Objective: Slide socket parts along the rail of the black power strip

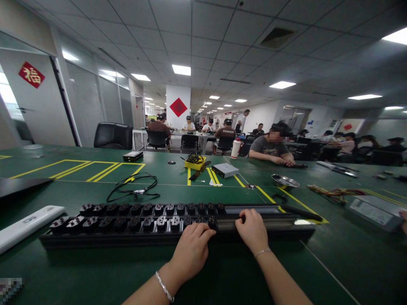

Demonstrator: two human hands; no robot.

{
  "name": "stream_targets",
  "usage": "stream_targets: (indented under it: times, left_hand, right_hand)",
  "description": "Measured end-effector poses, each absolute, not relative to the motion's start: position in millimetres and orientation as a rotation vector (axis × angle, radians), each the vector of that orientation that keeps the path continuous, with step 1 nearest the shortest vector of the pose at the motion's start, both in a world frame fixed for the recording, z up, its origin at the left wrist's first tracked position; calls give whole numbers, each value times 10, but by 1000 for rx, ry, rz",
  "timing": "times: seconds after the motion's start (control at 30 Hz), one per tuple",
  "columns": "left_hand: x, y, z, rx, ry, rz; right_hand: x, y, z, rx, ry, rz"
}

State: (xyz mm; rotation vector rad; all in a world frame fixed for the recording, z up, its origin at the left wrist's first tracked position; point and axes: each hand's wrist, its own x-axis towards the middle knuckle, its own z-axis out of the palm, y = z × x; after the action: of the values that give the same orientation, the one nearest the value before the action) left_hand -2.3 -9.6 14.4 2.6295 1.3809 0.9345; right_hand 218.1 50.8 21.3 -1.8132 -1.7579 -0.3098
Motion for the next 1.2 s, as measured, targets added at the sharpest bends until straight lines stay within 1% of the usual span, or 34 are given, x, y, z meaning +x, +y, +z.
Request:
stream_targets:
  times: [0.7,0.9,1.2]
  left_hand:
    - [-25,-108,178,2635,1380,926]
    - [-25,-109,173,2659,1395,914]
    - [-28,-109,159,2659,1404,907]
  right_hand:
    - [2209,485,272,-1874,-1761,-182]
    - [2221,500,255,-1858,-1767,-231]
    - [2209,491,270,-1871,-1760,-204]
